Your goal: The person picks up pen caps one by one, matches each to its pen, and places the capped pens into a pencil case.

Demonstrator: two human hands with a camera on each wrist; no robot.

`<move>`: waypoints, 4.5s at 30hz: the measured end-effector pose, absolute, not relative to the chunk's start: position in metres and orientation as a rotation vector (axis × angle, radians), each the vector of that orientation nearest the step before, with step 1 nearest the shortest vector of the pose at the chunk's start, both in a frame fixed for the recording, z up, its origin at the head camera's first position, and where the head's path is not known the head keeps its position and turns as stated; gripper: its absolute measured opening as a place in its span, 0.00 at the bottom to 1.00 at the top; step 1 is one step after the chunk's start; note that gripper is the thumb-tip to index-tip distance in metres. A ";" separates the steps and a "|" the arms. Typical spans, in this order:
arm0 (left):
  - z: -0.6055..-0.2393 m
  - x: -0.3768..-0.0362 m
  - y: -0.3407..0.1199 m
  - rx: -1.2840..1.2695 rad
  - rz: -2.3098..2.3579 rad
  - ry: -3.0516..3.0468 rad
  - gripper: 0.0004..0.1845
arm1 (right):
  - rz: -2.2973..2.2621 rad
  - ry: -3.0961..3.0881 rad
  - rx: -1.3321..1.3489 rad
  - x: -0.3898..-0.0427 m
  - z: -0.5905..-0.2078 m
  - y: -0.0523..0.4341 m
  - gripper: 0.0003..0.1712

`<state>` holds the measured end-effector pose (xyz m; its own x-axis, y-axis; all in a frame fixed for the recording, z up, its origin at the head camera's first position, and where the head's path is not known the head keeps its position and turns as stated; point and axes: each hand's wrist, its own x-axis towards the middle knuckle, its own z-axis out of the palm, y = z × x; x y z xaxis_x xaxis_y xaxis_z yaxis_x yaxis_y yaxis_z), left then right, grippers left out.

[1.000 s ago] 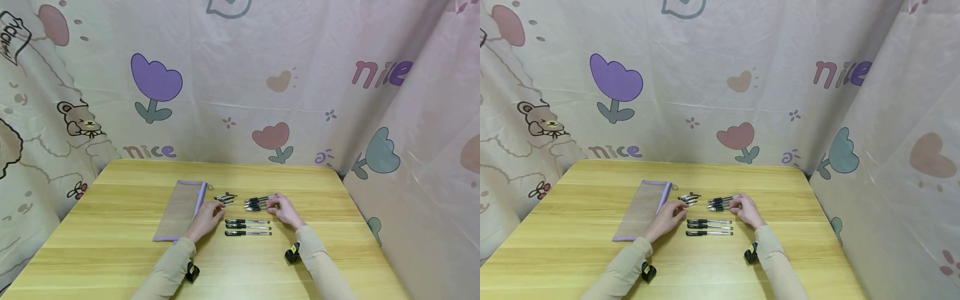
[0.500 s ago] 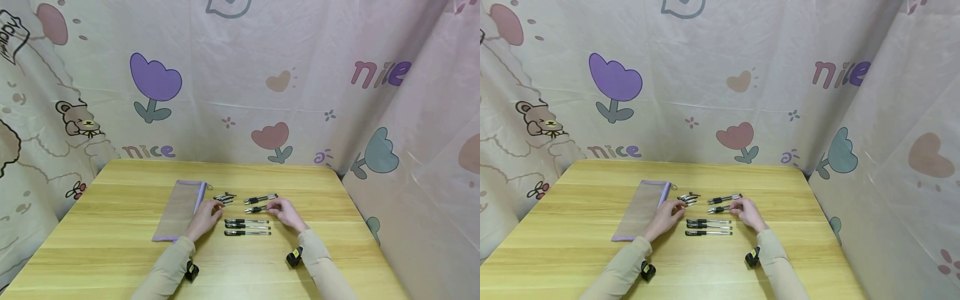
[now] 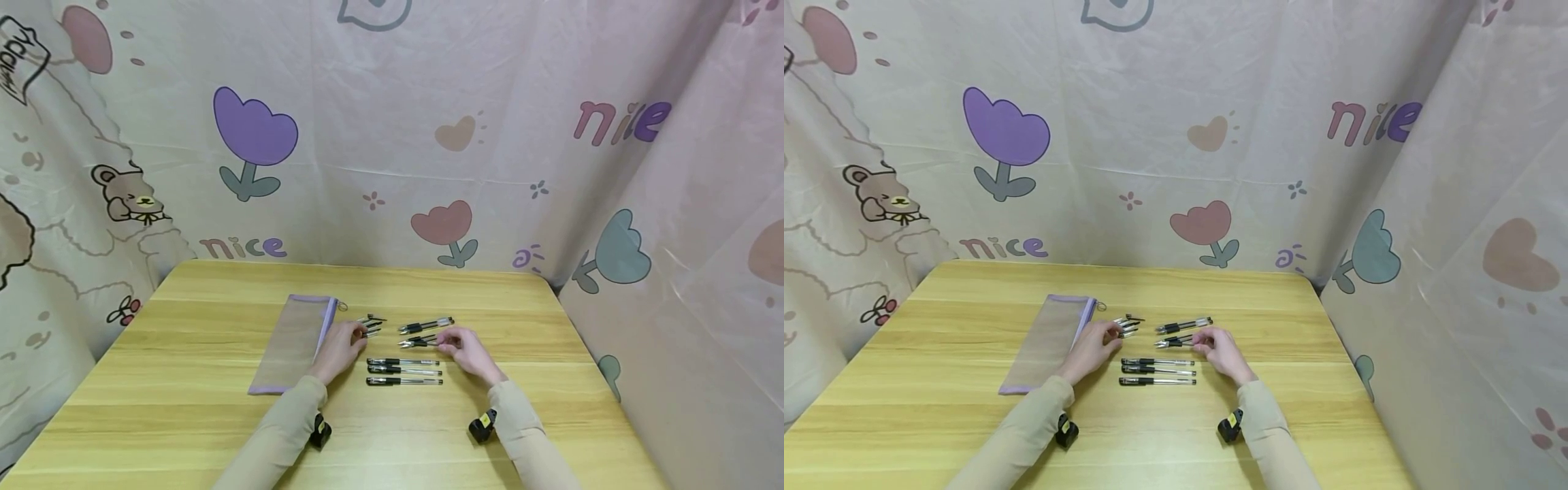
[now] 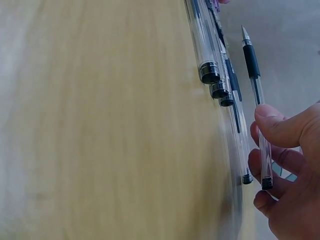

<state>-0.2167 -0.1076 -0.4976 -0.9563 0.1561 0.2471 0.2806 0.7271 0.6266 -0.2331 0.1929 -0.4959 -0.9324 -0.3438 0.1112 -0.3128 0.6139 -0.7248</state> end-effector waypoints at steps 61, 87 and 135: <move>-0.492 -0.214 -0.102 -0.412 -1.153 -2.756 0.07 | -1.326 2.782 -0.501 -0.226 -0.494 0.195 0.08; -0.493 -0.210 -0.115 -0.571 -1.786 -2.620 0.10 | -1.344 2.741 -0.544 -0.219 -0.479 0.179 0.07; -0.489 -0.207 -0.103 -0.683 -1.764 -2.627 0.12 | -1.322 2.708 -0.729 -0.216 -0.475 0.165 0.08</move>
